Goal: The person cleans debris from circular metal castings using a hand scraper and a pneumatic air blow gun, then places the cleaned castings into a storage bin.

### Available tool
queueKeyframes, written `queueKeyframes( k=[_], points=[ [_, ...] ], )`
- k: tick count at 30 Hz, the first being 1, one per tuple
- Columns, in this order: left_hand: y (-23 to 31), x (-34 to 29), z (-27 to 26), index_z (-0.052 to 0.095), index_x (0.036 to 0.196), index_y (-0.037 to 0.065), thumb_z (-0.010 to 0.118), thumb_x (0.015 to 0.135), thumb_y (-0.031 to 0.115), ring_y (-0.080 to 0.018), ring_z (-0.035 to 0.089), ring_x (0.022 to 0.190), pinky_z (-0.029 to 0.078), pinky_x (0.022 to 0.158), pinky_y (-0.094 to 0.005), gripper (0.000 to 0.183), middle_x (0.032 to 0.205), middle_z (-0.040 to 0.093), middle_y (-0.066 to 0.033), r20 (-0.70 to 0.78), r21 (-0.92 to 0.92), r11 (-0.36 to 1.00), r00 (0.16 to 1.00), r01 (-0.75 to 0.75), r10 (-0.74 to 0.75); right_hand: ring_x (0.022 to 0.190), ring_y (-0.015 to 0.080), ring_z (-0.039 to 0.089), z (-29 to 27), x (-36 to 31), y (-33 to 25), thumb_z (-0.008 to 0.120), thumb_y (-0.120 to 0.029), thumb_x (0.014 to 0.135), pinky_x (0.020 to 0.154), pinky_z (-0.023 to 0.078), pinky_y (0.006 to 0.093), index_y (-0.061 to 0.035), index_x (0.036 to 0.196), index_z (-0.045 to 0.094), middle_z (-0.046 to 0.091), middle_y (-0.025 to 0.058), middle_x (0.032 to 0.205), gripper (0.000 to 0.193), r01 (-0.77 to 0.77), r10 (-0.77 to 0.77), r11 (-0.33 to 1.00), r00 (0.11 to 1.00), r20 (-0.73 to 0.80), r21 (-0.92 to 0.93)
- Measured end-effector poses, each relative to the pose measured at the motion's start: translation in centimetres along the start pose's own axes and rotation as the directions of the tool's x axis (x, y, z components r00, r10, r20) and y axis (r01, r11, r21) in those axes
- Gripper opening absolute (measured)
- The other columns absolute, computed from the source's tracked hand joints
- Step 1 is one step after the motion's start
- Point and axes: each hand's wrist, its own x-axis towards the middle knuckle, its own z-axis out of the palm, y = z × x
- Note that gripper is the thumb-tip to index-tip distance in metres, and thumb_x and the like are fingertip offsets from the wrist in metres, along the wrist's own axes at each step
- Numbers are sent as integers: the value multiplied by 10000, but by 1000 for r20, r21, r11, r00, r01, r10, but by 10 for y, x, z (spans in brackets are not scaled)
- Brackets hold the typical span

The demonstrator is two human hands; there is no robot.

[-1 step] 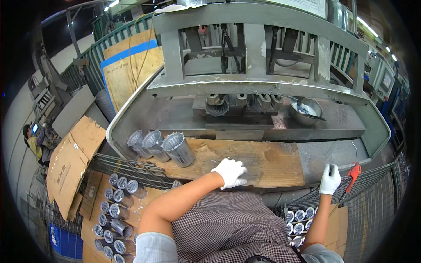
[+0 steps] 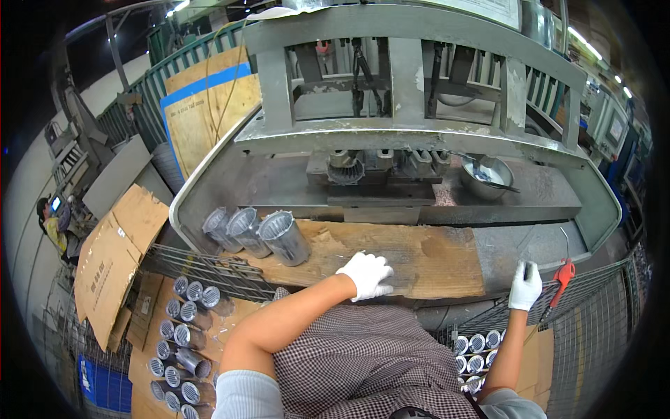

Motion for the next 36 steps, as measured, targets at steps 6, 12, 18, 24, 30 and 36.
queueKeyframes(
  k=[6, 12, 18, 24, 30, 36],
  points=[
    [1, -2, 1, 614, 1243, 116, 517, 929, 508, -315, 600, 1046, 462, 911, -439, 512, 1157, 602, -125, 16, 11, 1000, 1000, 11, -11, 636, 370, 600, 2, -1, 4, 677, -170, 884, 602, 454, 425, -28, 818, 594, 623, 181, 712, 177, 27, -26, 999, 1000, 12, -27],
    [-1, -1, 5, 617, 1241, 116, 515, 930, 507, -314, 603, 1047, 464, 909, -440, 509, 1149, 607, -124, -8, 19, 1000, 1000, -1, 1, 655, 372, 610, 3, -1, 7, 679, -170, 880, 614, 464, 418, -29, 827, 602, 634, 178, 730, 169, 12, -12, 1000, 1000, 12, -13],
    [-1, 0, 4, 620, 1238, 119, 516, 930, 504, -314, 602, 1050, 457, 917, -439, 504, 1149, 609, -124, -1, 11, 1000, 1000, 1, -1, 660, 371, 615, 4, -1, 8, 680, -170, 878, 619, 467, 421, -30, 833, 607, 636, 178, 732, 165, 11, -10, 1000, 1000, 12, -13],
    [-1, 1, 6, 627, 1226, 117, 522, 926, 500, -315, 605, 1042, 457, 916, -437, 497, 1136, 613, -125, -4, 10, 1000, 1000, 3, -3, 659, 373, 613, 4, -2, 7, 683, -172, 874, 618, 466, 425, -32, 834, 605, 634, 178, 730, 165, 20, -20, 999, 1000, 9, -36],
    [-1, 0, 7, 631, 1221, 120, 526, 923, 498, -314, 609, 1039, 463, 913, -436, 493, 1132, 616, -124, -19, 6, 1000, 1000, -1, 1, 653, 374, 607, 3, -2, 4, 685, -172, 874, 612, 461, 425, -33, 822, 598, 629, 177, 724, 172, 30, -30, 999, 1000, -1, -28],
    [-1, 1, 6, 629, 1225, 123, 525, 923, 500, -311, 608, 1046, 464, 913, -436, 494, 1147, 614, -123, -13, 2, 1000, 1000, 4, -4, 635, 373, 596, 4, -2, 3, 688, -173, 875, 595, 448, 430, -35, 797, 588, 618, 175, 707, 188, 32, -33, 999, 999, -8, -40]
  ],
)
